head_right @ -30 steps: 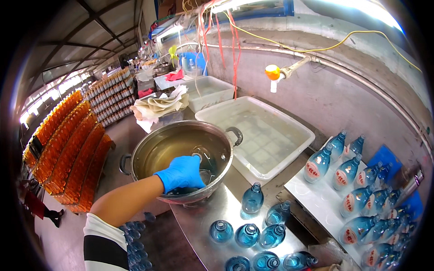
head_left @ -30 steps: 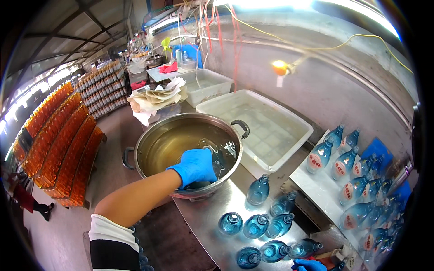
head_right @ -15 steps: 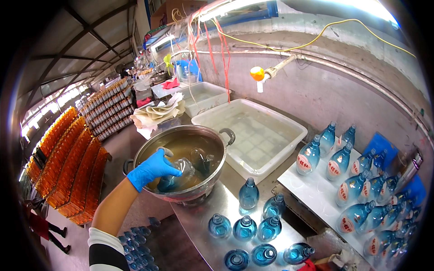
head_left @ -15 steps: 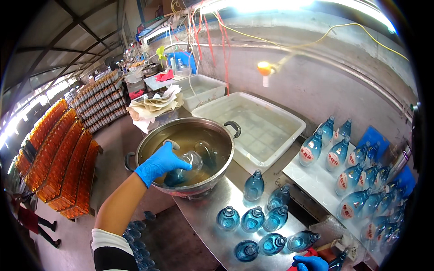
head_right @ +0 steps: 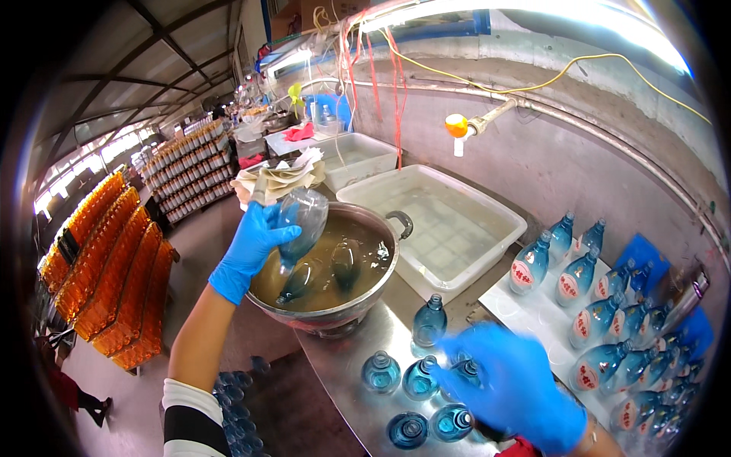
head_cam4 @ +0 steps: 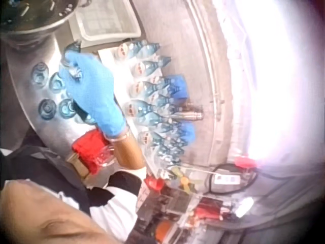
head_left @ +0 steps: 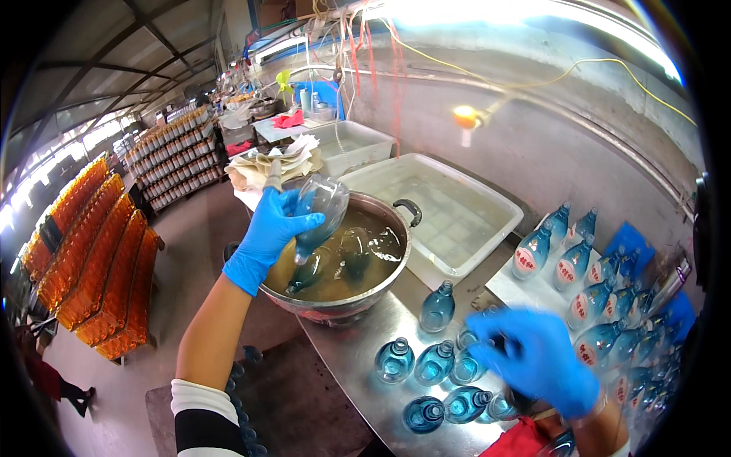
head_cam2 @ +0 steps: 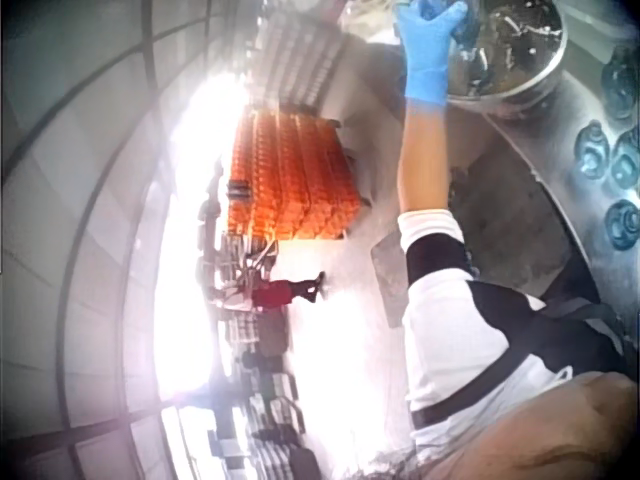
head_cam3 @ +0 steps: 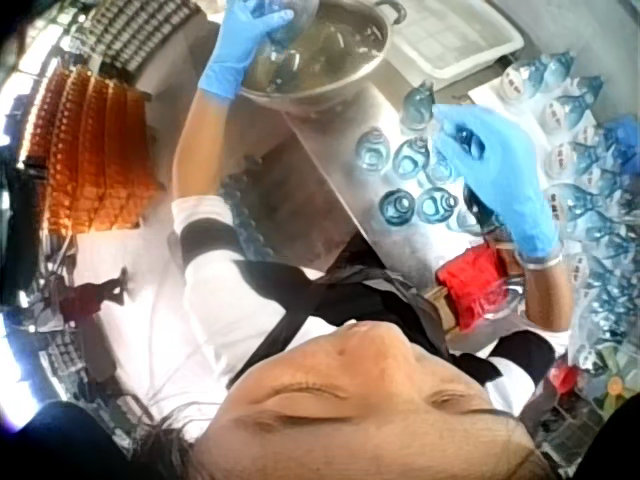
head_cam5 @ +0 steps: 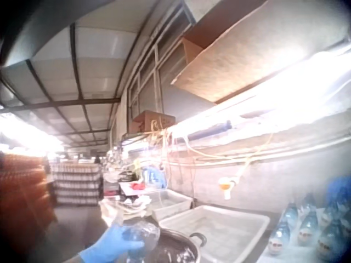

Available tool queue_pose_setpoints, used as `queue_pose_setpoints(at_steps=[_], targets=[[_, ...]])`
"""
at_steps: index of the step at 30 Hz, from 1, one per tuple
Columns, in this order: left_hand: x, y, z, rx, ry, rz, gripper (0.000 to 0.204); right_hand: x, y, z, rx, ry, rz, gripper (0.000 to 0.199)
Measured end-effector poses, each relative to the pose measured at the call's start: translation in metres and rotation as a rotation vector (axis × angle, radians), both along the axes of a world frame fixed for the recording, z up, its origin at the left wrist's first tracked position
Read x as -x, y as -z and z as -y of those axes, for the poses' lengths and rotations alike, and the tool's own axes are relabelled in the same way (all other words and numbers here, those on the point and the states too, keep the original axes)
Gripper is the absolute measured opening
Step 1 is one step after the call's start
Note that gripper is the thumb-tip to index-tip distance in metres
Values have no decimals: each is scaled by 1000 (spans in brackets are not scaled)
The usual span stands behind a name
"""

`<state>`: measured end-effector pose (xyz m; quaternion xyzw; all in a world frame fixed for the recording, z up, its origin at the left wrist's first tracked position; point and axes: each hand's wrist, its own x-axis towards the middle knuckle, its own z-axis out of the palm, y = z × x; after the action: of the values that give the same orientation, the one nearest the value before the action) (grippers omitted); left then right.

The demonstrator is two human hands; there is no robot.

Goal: The person fills blue glass bottles with a clear liquid from a large metal pot using a funnel. They then apply a red and white label to the front of each bottle and smooth it with a green sponge. The filled and labeled bottles are placed on a metal shelf.

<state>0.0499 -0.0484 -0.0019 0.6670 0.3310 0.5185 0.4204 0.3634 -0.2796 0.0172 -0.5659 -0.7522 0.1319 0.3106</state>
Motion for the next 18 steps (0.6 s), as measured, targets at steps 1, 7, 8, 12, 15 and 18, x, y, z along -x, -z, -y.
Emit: queue_pose_setpoints(at_steps=[1, 7, 8, 12, 15, 18], targets=[[11, -4, 2, -18, -27, -52, 92, 14, -4, -34, -97, -70, 60, 39], [-22, -26, 15, -297, 303, -67, 87, 73, -12, -176, -187, -212, -114, 93], [-22, -29, 18, -260, 321, -69, 90, 78, -10, -186, -136, -306, -241, 97], [-14, -31, 12, -96, 383, -104, 97, 85, -9, -205, 21, -424, -440, 95], [-2, -19, -8, -184, 239, -312, 77, 90, -8, -215, 46, -308, -340, 90], [13, -14, -16, -200, -125, -341, 66, 98, -5, -225, 3, -147, -238, 86]])
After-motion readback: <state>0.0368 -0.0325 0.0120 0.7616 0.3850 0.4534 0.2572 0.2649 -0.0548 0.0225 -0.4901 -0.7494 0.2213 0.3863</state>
